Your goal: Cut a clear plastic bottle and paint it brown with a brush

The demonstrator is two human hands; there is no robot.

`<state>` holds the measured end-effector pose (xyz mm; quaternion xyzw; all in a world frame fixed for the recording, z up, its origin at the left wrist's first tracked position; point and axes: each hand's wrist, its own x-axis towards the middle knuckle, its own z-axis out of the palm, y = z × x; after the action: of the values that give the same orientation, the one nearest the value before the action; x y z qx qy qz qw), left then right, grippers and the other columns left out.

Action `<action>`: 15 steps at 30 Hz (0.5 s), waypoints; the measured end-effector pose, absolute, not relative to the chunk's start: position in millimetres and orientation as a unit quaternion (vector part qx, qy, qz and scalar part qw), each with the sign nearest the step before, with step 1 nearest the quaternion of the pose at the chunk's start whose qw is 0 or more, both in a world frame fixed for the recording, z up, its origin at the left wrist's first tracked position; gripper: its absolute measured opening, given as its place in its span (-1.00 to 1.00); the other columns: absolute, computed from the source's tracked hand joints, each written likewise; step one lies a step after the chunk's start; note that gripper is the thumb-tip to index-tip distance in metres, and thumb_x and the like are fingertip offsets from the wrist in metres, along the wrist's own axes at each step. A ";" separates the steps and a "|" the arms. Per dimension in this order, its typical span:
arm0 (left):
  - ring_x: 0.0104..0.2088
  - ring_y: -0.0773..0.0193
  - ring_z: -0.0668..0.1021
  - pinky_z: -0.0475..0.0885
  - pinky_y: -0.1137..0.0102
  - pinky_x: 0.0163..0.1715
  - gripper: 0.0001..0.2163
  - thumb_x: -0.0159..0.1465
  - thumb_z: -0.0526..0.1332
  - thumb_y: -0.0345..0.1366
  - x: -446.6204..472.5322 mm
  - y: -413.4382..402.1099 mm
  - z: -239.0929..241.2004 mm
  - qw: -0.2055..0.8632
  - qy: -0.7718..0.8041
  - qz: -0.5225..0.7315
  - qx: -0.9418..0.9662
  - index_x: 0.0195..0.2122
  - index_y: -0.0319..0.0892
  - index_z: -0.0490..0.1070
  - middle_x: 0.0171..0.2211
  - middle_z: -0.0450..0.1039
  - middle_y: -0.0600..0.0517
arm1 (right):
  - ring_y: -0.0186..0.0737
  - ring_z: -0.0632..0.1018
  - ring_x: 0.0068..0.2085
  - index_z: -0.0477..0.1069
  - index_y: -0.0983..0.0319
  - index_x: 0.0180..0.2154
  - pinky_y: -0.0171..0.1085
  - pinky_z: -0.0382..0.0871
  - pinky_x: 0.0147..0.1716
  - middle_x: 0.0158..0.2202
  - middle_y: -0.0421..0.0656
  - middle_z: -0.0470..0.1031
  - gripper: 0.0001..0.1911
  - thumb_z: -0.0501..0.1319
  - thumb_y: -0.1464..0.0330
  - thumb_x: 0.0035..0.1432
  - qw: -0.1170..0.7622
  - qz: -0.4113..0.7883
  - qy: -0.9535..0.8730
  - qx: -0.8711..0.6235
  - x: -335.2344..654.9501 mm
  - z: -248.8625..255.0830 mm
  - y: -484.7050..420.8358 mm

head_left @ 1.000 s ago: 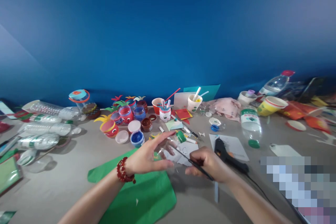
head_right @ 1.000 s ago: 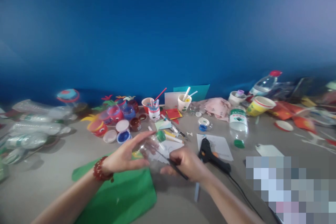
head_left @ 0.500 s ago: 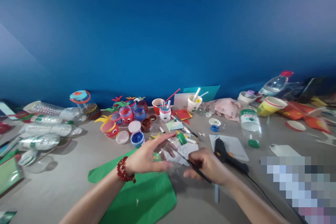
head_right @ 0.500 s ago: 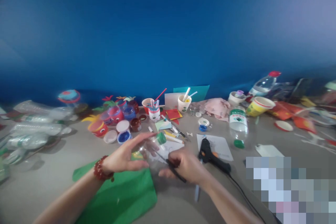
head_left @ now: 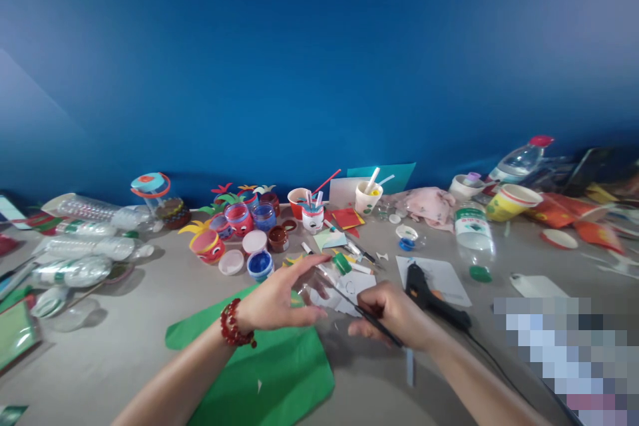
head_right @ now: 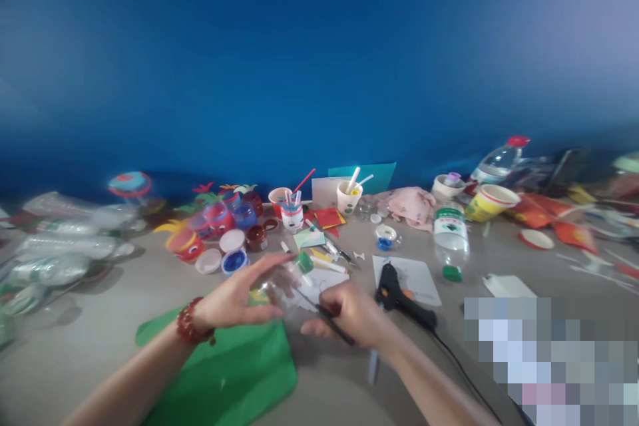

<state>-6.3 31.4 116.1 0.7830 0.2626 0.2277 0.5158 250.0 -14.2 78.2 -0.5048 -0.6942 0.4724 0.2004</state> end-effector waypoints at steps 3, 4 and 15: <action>-0.05 0.09 0.62 0.58 0.27 -0.13 -0.26 0.18 0.39 -0.25 -7.6 32.5 111.0 0.513 0.260 0.242 0.782 0.33 -0.12 0.08 0.04 0.52 -0.16 | -0.44 0.11 -0.67 0.03 0.17 -0.68 -0.37 -0.11 -0.67 -0.76 -0.37 0.04 -0.34 0.37 -0.09 -0.07 0.201 0.490 -0.677 -0.512 249.3 78.6 -13.2; -0.05 0.09 0.62 0.58 0.27 -0.13 -0.27 0.19 0.38 -0.25 -7.7 33.3 109.6 0.513 0.259 0.244 0.781 0.34 -0.12 0.07 0.04 0.52 -0.16 | -0.45 0.11 -0.66 0.02 0.17 -0.69 -0.37 -0.11 -0.67 -0.75 -0.37 0.02 -0.34 0.37 -0.09 -0.08 0.210 0.479 -0.680 -0.515 249.2 79.3 -12.4; 0.01 0.06 0.60 0.51 0.14 0.01 -0.32 0.15 0.41 -0.25 55.0 106.4 144.2 0.495 0.187 0.200 0.824 0.28 -0.10 0.21 0.11 0.49 -0.18 | -0.42 0.17 -0.71 0.15 0.18 -0.70 -0.36 -0.04 -0.70 -0.78 -0.32 0.13 -0.44 0.33 -0.02 -0.01 0.363 0.415 -0.622 -0.557 287.2 84.7 6.3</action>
<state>55.0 106.4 144.2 0.8243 0.1874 0.2001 0.4954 287.2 6.3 84.7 -0.5566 -0.6215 0.4146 0.3634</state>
